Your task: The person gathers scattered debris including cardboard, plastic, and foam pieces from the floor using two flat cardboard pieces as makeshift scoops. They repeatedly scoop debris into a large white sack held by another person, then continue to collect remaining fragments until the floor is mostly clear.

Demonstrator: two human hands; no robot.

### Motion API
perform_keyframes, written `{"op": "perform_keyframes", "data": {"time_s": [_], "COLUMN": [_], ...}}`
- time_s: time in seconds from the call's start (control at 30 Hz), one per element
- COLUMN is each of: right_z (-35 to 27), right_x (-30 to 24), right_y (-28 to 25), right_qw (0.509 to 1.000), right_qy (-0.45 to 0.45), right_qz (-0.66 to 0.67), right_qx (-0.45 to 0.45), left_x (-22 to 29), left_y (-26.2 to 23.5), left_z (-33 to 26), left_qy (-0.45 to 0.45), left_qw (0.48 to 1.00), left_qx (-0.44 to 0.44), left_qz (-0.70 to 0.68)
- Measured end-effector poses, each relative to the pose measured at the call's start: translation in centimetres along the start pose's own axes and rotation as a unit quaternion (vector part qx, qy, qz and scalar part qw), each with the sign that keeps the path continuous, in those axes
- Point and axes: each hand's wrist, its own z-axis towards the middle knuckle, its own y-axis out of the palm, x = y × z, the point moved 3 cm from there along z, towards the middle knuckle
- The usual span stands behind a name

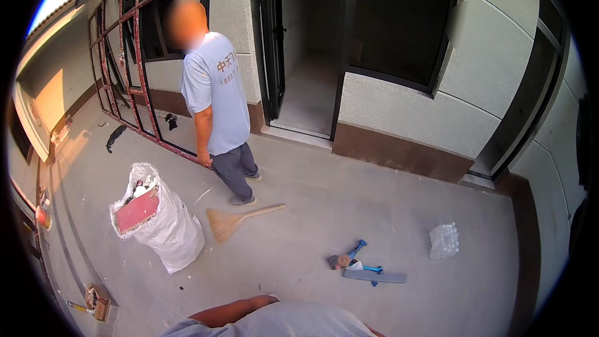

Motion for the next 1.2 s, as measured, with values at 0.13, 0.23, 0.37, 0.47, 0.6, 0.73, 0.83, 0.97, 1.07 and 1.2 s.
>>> {"op": "perform_keyframes", "data": {"time_s": [0.13,0.23,0.37,0.47,0.6,0.73,0.83,0.97,1.07,1.2], "right_z": [1.1,2.3,4.2,5.8,6.5,7.9,8.7,10.7,20.6,19.5], "right_x": [-5.9,-11.1,-17.9,-22.1,-25.8,-27.2,-27.6,-28.5,-23.3,-22.1], "right_y": [-1.9,-3.1,-3.3,-2.7,-2.6,-3.8,-7.0,-11.0,-9.6,-9.2], "right_qw": [0.999,0.998,0.992,0.984,0.968,0.948,0.936,0.924,0.908,0.934], "right_qy": [-0.023,-0.038,-0.043,-0.050,-0.053,-0.082,-0.093,-0.093,-0.160,-0.171], "right_qz": [-0.025,-0.053,-0.108,-0.152,-0.208,-0.247,-0.264,-0.270,-0.133,-0.138], "right_qx": [-0.007,-0.021,-0.050,-0.084,-0.130,-0.182,-0.215,-0.256,-0.363,-0.283], "left_x": [4.6,5.8,1.0,-0.4,0.6,4.7,9.3,20.0,33.0,43.6], "left_y": [-1.7,-6.1,-8.2,-8.2,-6.0,-2.8,0.2,5.9,12.5,19.7], "left_z": [-2.7,-7.9,-15.8,-17.4,-18.1,-19.9,-21.7,-26.8,-32.8,-35.6], "left_qy": [0.033,-0.070,-0.195,-0.033,0.156,0.219,0.236,0.296,0.378,0.530], "left_qw": [0.976,0.948,0.975,0.973,0.903,0.843,0.786,0.713,0.683,0.664], "left_qx": [-0.026,-0.049,-0.102,-0.042,0.065,0.257,0.413,0.564,0.606,0.528], "left_qz": [0.213,0.306,-0.042,-0.224,-0.395,-0.419,-0.395,-0.293,-0.150,0.004]}}
